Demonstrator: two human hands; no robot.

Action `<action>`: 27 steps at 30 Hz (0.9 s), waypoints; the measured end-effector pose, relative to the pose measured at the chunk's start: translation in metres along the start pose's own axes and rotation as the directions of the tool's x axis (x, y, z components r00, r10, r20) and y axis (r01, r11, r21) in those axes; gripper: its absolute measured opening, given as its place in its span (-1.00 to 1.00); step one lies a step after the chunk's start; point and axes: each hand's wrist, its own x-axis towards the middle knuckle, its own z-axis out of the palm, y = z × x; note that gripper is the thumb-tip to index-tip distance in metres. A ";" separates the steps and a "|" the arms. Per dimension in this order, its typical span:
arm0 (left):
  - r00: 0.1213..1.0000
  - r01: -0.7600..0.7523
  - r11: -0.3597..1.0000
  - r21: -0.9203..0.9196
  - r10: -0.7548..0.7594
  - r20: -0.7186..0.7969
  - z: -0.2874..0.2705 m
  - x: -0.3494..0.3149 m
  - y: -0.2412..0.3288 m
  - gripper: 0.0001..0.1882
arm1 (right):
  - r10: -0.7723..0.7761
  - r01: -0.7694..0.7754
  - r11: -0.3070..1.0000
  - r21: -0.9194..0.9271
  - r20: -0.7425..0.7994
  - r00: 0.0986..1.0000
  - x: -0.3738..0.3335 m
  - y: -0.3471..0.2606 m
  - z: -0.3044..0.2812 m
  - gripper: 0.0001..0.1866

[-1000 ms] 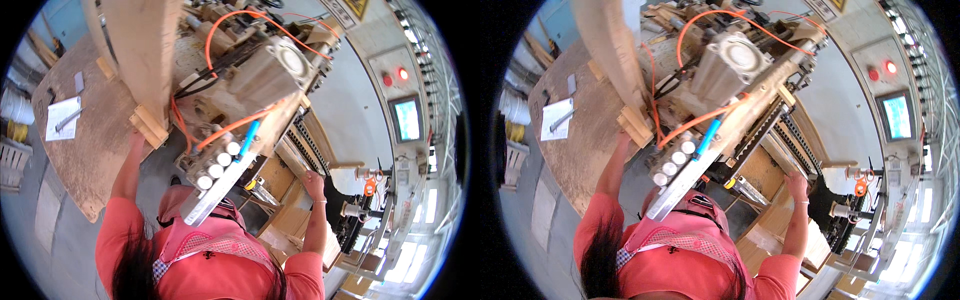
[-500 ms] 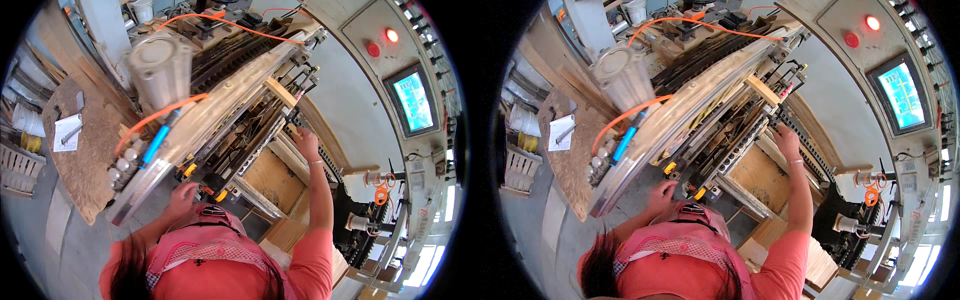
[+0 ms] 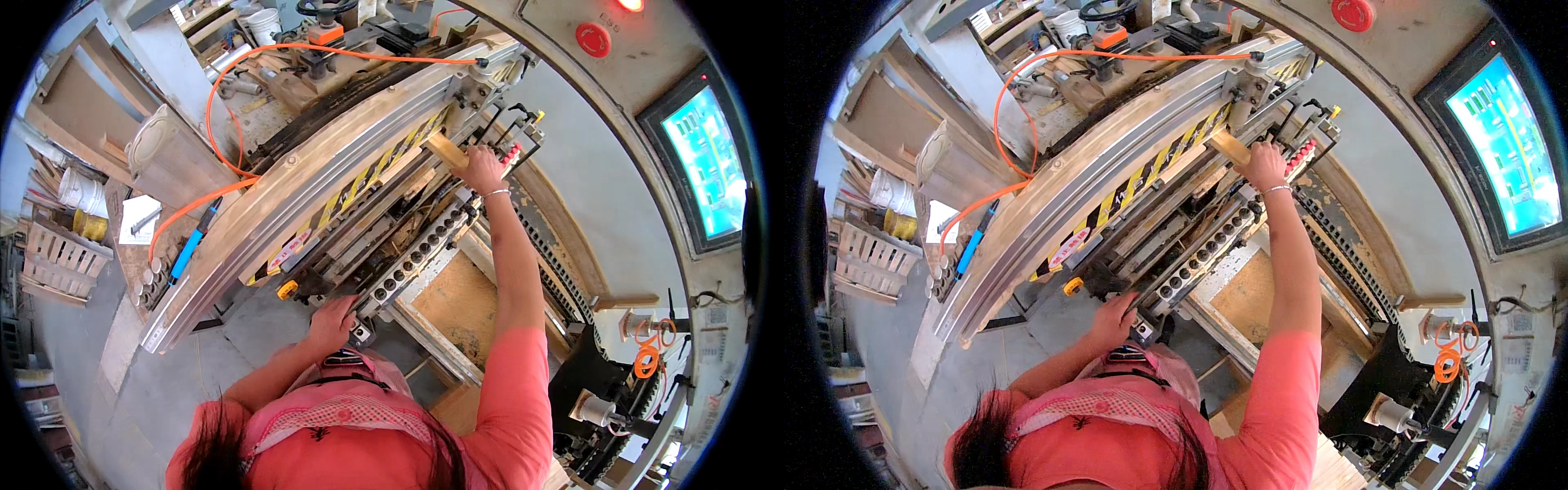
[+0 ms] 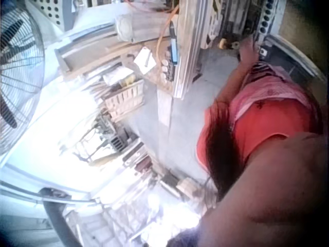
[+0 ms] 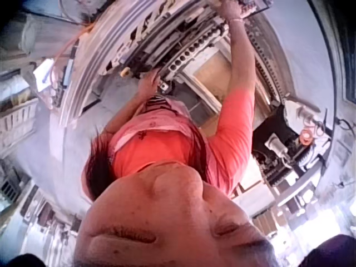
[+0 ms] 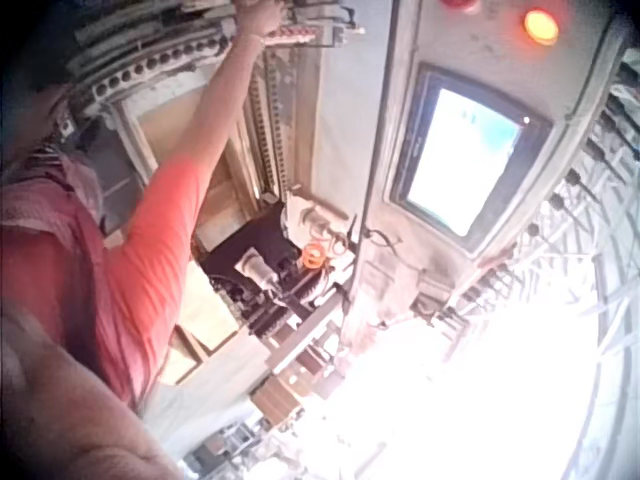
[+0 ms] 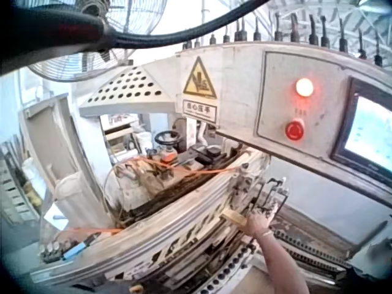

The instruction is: The person repeatedly picks up small wooden blocks from a stack and feeds them into a woodworking machine. After the machine processes each block, the person removes it and places it onto a growing pile of finished pieces. The task involves continuous handling of raw and processed wood blocks.

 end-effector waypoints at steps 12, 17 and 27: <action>0.999 -0.043 0.999 0.005 0.043 -0.031 0.002 0.001 -0.003 -0.63 | 0.037 -0.031 0.998 -0.058 0.110 0.993 0.016 -0.001 0.012 -0.60; 1.000 -0.018 0.999 -0.027 0.018 -0.009 0.001 0.002 -0.002 -0.63 | 0.007 0.000 0.999 -0.048 0.145 0.989 0.013 -0.002 0.023 -0.62; 0.999 -0.038 0.999 -0.020 0.037 -0.020 0.001 0.003 -0.005 -0.65 | 0.008 0.000 0.998 -0.056 0.140 0.990 0.016 -0.005 0.026 -0.63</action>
